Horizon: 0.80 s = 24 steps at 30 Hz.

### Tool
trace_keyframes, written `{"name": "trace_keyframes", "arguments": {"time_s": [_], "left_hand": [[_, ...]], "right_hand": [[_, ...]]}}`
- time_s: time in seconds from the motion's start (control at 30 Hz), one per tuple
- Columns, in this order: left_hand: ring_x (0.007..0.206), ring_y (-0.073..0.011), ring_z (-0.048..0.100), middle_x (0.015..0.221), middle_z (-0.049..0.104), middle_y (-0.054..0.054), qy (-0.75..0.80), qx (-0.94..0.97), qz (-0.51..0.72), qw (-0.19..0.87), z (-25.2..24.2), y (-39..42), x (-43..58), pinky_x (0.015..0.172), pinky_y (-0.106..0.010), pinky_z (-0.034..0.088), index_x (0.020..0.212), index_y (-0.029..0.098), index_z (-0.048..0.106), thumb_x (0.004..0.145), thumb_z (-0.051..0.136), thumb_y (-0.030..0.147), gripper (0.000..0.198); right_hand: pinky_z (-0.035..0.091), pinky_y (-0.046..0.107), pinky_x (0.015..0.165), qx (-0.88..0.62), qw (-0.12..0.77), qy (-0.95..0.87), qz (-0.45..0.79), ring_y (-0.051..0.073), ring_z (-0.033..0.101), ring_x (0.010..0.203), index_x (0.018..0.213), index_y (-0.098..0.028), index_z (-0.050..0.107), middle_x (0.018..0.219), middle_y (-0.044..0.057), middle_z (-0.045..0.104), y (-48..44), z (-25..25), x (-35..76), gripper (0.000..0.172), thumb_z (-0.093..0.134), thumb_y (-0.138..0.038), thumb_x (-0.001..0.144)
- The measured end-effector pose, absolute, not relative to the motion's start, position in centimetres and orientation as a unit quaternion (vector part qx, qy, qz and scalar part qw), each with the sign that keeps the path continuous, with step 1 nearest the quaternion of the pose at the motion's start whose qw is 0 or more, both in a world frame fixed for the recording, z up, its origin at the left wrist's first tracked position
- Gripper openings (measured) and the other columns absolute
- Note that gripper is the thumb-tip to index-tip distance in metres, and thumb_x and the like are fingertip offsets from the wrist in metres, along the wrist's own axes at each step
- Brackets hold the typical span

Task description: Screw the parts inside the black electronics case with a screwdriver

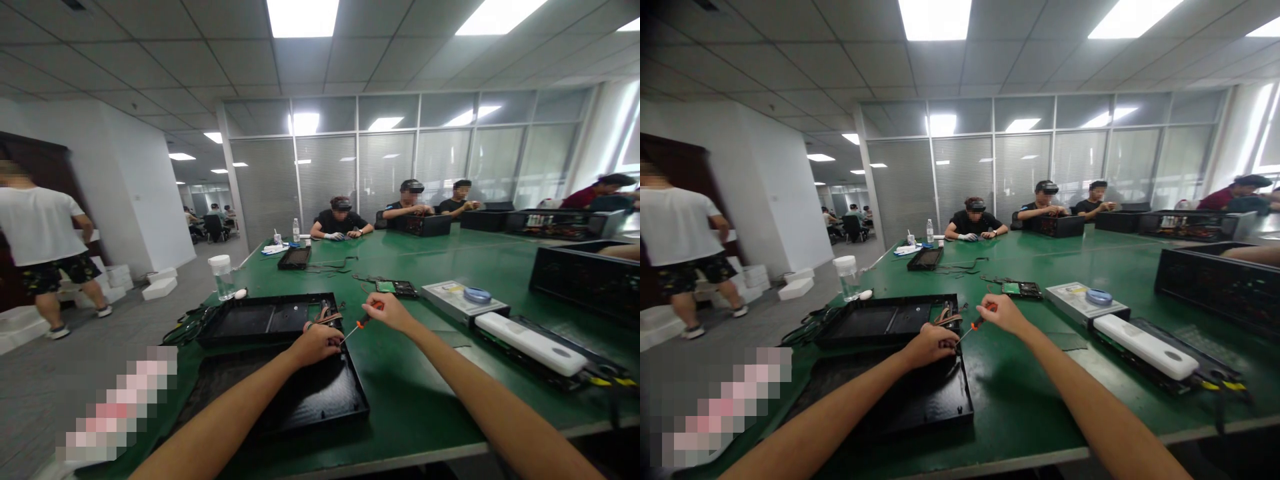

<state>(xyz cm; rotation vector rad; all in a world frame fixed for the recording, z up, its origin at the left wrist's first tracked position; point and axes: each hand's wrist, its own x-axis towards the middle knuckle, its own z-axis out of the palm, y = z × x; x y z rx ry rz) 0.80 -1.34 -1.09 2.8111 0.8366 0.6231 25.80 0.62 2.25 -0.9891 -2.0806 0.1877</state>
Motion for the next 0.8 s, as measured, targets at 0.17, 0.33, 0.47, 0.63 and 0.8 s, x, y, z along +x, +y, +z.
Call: {"name": "trace_keyframes", "arguments": {"time_s": [0.17,0.33,0.47,0.63,0.8], "left_hand": [[0.071,-0.0117,0.059,0.079,0.065,-0.001,0.299,0.928,0.207,0.076,-1.2,-1.4,1.0,0.070,-0.020,0.040,0.090,0.018,0.065,0.074,0.062,0.025,0.017],[0.070,-0.0108,0.060,0.082,0.066,-0.001,0.314,0.920,0.213,0.099,-1.2,-1.4,1.2,0.068,-0.019,0.041,0.092,0.017,0.063,0.074,0.063,0.025,0.020],[0.071,-0.0113,0.060,0.080,0.067,0.000,0.313,0.923,0.203,0.088,-1.0,-1.5,1.2,0.070,-0.020,0.040,0.088,0.018,0.065,0.075,0.062,0.027,0.016],[0.074,-0.0124,0.059,0.081,0.066,-0.001,0.313,0.925,0.207,0.054,-1.1,-1.5,1.2,0.073,-0.021,0.039,0.088,0.018,0.065,0.074,0.063,0.027,0.017],[0.075,-0.0127,0.059,0.080,0.066,0.000,0.300,0.932,0.198,0.041,-1.1,-1.6,1.2,0.073,-0.022,0.038,0.087,0.019,0.065,0.075,0.061,0.026,0.014]], "right_hand": [[0.035,0.023,0.055,-0.393,0.386,-0.834,0.013,0.012,0.049,0.053,0.064,-0.017,0.057,0.058,-0.001,0.056,0.0,2.5,25.4,0.022,0.051,-0.035,0.075],[0.035,0.023,0.058,-0.388,0.359,-0.849,-0.028,0.013,0.052,0.056,0.067,-0.019,0.060,0.060,0.001,0.059,-0.3,2.8,25.4,0.017,0.053,-0.033,0.074],[0.034,0.024,0.058,-0.382,0.353,-0.853,-0.040,0.013,0.052,0.055,0.067,-0.020,0.062,0.060,0.001,0.060,-0.5,3.0,25.4,0.016,0.053,-0.032,0.075],[0.033,0.023,0.058,-0.385,0.344,-0.854,-0.060,0.014,0.053,0.056,0.068,-0.021,0.062,0.060,0.001,0.061,-0.8,3.2,25.4,0.016,0.053,-0.032,0.074],[0.032,0.023,0.057,-0.380,0.331,-0.861,-0.076,0.014,0.053,0.057,0.069,-0.020,0.062,0.060,0.002,0.061,-1.1,3.4,25.4,0.016,0.052,-0.032,0.075]]}}
